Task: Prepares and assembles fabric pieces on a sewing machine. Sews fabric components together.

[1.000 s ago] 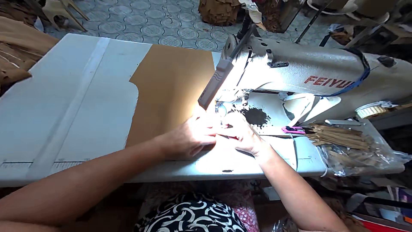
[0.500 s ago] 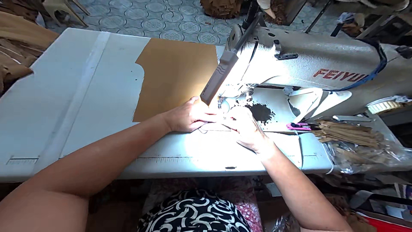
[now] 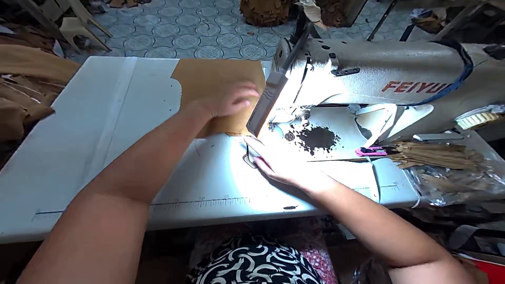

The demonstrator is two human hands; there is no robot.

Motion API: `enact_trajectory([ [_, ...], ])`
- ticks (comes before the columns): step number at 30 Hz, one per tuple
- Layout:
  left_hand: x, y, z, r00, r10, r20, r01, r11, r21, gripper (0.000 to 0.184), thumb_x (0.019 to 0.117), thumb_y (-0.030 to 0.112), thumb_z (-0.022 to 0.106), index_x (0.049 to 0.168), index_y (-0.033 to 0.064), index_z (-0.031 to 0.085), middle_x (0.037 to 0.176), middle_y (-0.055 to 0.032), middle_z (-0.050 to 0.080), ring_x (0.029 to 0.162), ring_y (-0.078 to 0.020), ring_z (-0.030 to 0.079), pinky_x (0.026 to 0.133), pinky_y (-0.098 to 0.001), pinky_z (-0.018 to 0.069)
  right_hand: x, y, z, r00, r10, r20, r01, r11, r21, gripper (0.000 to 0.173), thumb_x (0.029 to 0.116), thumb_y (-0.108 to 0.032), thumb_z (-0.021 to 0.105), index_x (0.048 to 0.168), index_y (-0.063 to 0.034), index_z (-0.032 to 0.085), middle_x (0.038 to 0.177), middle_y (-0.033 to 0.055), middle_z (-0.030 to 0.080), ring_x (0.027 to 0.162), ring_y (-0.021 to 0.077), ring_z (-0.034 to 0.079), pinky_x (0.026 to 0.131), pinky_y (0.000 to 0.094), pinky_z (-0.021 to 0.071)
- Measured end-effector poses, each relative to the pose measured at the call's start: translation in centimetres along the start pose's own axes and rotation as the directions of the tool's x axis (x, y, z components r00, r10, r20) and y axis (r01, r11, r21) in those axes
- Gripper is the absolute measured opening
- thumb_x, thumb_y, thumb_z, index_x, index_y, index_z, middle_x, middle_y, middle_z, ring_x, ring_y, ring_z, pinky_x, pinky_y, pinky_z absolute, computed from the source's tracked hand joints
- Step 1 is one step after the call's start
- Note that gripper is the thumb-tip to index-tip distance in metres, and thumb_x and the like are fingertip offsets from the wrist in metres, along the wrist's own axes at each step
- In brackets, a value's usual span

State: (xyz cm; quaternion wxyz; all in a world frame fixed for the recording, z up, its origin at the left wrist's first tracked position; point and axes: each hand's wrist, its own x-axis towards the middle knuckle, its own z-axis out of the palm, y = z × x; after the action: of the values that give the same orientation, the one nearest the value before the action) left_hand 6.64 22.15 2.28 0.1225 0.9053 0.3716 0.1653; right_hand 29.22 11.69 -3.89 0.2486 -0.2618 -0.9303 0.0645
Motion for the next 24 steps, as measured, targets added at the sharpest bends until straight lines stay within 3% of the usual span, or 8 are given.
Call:
enact_trajectory([
  [2, 1.0, -1.0, -1.8, 0.974, -0.211, 0.080, 0.205, 0.976, 0.081, 0.039, 0.1066, 0.015, 0.050, 0.143, 0.0043, 0.057, 0.155, -0.0232, 0.046, 0.145, -0.0440, 0.041, 0.116, -0.0666, 0.0283, 2.7, -0.1, 2.1, 0.997, 0.081, -0.002, -0.080, 0.995, 0.053, 0.051, 0.1016, -0.022, 0.053, 0.147, 0.0019, 0.053, 0.141, 0.0268, 0.058, 0.138, 0.0403, 0.051, 0.118, 0.0512, 0.0373],
  [4, 1.5, -3.7, -1.8, 0.923, -0.354, 0.149, 0.338, 0.933, 0.124, 0.043, 0.1095, 0.025, 0.046, 0.149, 0.0110, 0.053, 0.160, -0.0226, 0.038, 0.150, -0.0439, 0.033, 0.117, -0.0686, 0.0241, 4.9, -0.4, 4.0, 0.969, 0.241, 0.064, -0.246, 0.965, 0.091, 0.050, 0.1042, -0.027, 0.053, 0.142, 0.0052, 0.054, 0.137, 0.0282, 0.058, 0.135, 0.0432, 0.052, 0.112, 0.0547, 0.0418],
  [6, 1.1, -6.1, -1.2, 0.905, -0.390, 0.168, 0.370, 0.919, 0.136, 0.044, 0.1098, 0.027, 0.046, 0.150, 0.0107, 0.052, 0.159, -0.0241, 0.040, 0.149, -0.0442, 0.035, 0.119, -0.0644, 0.0269, 6.1, -1.5, 4.1, 0.934, 0.335, 0.124, -0.340, 0.940, 0.020, 0.045, 0.1047, -0.029, 0.055, 0.128, 0.0079, 0.062, 0.130, 0.0279, 0.060, 0.128, 0.0433, 0.055, 0.107, 0.0533, 0.0449],
  [8, -0.4, -6.7, -0.7, 0.906, -0.391, 0.162, 0.366, 0.916, 0.165, 0.045, 0.1094, 0.027, 0.047, 0.152, 0.0115, 0.050, 0.158, -0.0252, 0.041, 0.146, -0.0459, 0.040, 0.116, -0.0654, 0.0308, 5.6, -2.4, 3.3, 0.935, 0.323, 0.148, -0.324, 0.946, -0.019, 0.040, 0.1057, -0.029, 0.053, 0.120, 0.0064, 0.066, 0.125, 0.0262, 0.063, 0.124, 0.0418, 0.058, 0.105, 0.0517, 0.0464],
  [12, -4.8, -1.4, -1.5, 0.811, -0.565, 0.150, 0.488, 0.796, 0.358, 0.052, 0.1076, 0.037, 0.052, 0.158, 0.0267, 0.042, 0.139, -0.0344, 0.053, 0.118, -0.0580, 0.057, 0.092, -0.0750, 0.0431, 1.8, -2.6, 2.4, 0.985, 0.165, 0.059, -0.166, 0.986, 0.008, 0.031, 0.1044, -0.026, 0.052, 0.097, -0.0018, 0.070, 0.103, 0.0176, 0.065, 0.104, 0.0342, 0.064, 0.092, 0.0479, 0.0516],
  [15, -8.9, 4.2, -1.5, 0.716, -0.681, 0.151, 0.589, 0.706, 0.393, 0.056, 0.1071, 0.046, 0.048, 0.159, 0.0258, 0.040, 0.119, -0.0369, 0.063, 0.108, -0.0595, 0.060, 0.088, -0.0747, 0.0448, -1.2, -3.3, 1.7, 0.983, 0.184, -0.022, -0.184, 0.983, -0.025, 0.038, 0.1051, -0.030, 0.049, 0.090, -0.0036, 0.071, 0.095, 0.0134, 0.068, 0.097, 0.0304, 0.068, 0.088, 0.0477, 0.0535],
  [18, -11.9, 9.3, -0.4, 0.647, -0.742, 0.176, 0.642, 0.655, 0.399, 0.060, 0.1067, 0.050, 0.046, 0.157, 0.0177, 0.043, 0.104, -0.0310, 0.069, 0.098, -0.0537, 0.066, 0.082, -0.0702, 0.0497, -3.4, -4.1, 0.7, 0.958, 0.285, -0.011, -0.285, 0.956, -0.069, 0.036, 0.1057, -0.028, 0.049, 0.105, -0.0016, 0.074, 0.103, 0.0163, 0.073, 0.103, 0.0336, 0.070, 0.090, 0.0505, 0.0542],
  [24, -13.0, 13.9, 1.1, 0.536, -0.793, 0.290, 0.673, 0.608, 0.421, 0.070, 0.1075, 0.053, 0.040, 0.159, 0.0058, 0.036, 0.119, -0.0309, 0.066, 0.110, -0.0491, 0.065, 0.091, -0.0623, 0.0508, -4.5, -3.7, -0.2, 0.936, 0.333, 0.109, -0.333, 0.943, -0.017, 0.033, 0.1040, -0.019, 0.053, 0.125, -0.0020, 0.071, 0.132, 0.0160, 0.068, 0.122, 0.0336, 0.065, 0.102, 0.0508, 0.0510],
])
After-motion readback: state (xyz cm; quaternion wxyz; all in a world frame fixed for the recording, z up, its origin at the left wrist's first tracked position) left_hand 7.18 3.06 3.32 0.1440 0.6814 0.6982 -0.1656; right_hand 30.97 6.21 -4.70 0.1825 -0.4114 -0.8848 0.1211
